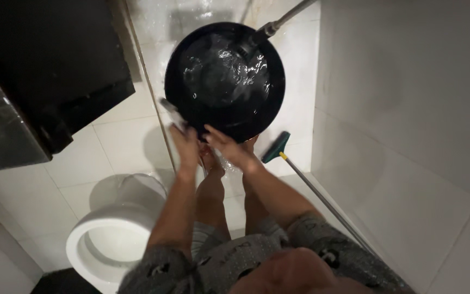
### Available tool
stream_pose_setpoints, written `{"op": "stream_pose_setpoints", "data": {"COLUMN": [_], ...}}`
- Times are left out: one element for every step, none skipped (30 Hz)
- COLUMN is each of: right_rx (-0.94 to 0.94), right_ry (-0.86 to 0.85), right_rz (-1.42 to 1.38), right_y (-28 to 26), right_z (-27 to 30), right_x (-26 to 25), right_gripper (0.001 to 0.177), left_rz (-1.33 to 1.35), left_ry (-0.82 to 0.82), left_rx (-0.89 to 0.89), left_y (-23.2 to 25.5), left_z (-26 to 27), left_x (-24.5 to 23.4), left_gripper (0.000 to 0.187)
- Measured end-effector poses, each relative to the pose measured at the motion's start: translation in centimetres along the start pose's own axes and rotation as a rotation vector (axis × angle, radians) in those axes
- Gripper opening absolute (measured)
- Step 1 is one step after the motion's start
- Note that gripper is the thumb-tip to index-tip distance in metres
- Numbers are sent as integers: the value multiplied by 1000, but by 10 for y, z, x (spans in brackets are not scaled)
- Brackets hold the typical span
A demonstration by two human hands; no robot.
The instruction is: The person cleans a tiled bathroom floor using a handheld shower head and a squeegee. They rinse the floor, fill a black bucket with water, and then use the squeegee to push water toward the drain. The person also rinses the toilet bowl and surrounding floor area.
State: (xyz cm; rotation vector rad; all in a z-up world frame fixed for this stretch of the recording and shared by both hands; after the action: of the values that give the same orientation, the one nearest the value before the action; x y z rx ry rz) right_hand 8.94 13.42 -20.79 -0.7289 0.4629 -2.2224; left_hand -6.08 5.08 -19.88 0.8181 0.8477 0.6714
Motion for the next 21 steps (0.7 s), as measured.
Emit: {"op": "stream_pose_setpoints", "data": {"right_rx": [-5, -12, -15, -60, -103, -146, -386, -627, -874, -701, -524, -343, -325, -305, -285, -357, -424, -490, -483, -476, -474], "right_ry": [27, 52, 78, 109, 138, 167, 166, 167, 172, 213, 248, 281, 343, 405, 463, 455, 449, 443, 450, 456, 453], "right_rz": [-133, -266, -406, -460, -518, -576, -582, -578, -564, -688, -807, -921, -882, -843, -796, -780, -769, -756, -824, -892, -956], "right_y": [0, 2, 8, 11, 17, 21, 9, -6, -22, -3, 17, 36, 39, 39, 38, 29, 21, 14, 18, 22, 24], "right_z": [2, 6, 9, 13, 19, 25, 42, 58, 78, 86, 99, 113, 131, 145, 158, 170, 180, 188, 190, 193, 190], "right_x": [3, 4, 4, -2, -8, -17, -32, -48, -64, -74, -78, -80, -87, -95, -105, -114, -121, -129, -138, -147, -158], "right_gripper": [54, 53, 54, 53, 52, 52, 54, 57, 61, 58, 56, 55, 54, 57, 61, 60, 59, 58, 61, 63, 66], "left_rz": [13, 55, 93, 70, 42, 15, 25, 35, 46, 55, 66, 77, 128, 178, 235, 144, 48, -48, -9, 29, 69], "left_ry": [-34, -70, -110, -148, -187, -226, -277, -328, -384, -435, -480, -525, -566, -606, -641, -677, -714, -751, -759, -766, -764], "left_rx": [-34, 50, 130, 151, 171, 191, 178, 163, 154, 154, 152, 150, 102, 53, 6, 52, 93, 134, 122, 110, 105], "left_y": [0, 9, 18, 20, 23, 25, 25, 25, 28, 32, 38, 43, 47, 50, 55, 64, 71, 79, 86, 94, 106], "left_z": [13, 31, 51, 61, 70, 80, 92, 105, 117, 130, 143, 155, 168, 178, 184, 189, 195, 201, 207, 213, 213], "left_x": [16, 25, 37, 50, 60, 71, 83, 97, 111, 125, 138, 149, 159, 169, 182, 193, 202, 212, 220, 229, 238], "left_gripper": [44, 40, 40, 38, 37, 36, 36, 37, 37, 40, 42, 45, 45, 45, 46, 48, 50, 53, 54, 55, 56]}}
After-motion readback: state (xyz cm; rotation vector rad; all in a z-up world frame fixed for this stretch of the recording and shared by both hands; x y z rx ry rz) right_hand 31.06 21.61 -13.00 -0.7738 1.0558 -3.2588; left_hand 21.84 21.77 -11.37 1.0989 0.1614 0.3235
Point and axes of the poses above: each hand's wrist, its own z-axis away from the middle knuckle, its own x-axis out of the palm, y = z × x, the point moved 9 cm from there along -z, towards the middle knuckle, and after that the axes turned 1 degree about x, right-handed, at the moved point
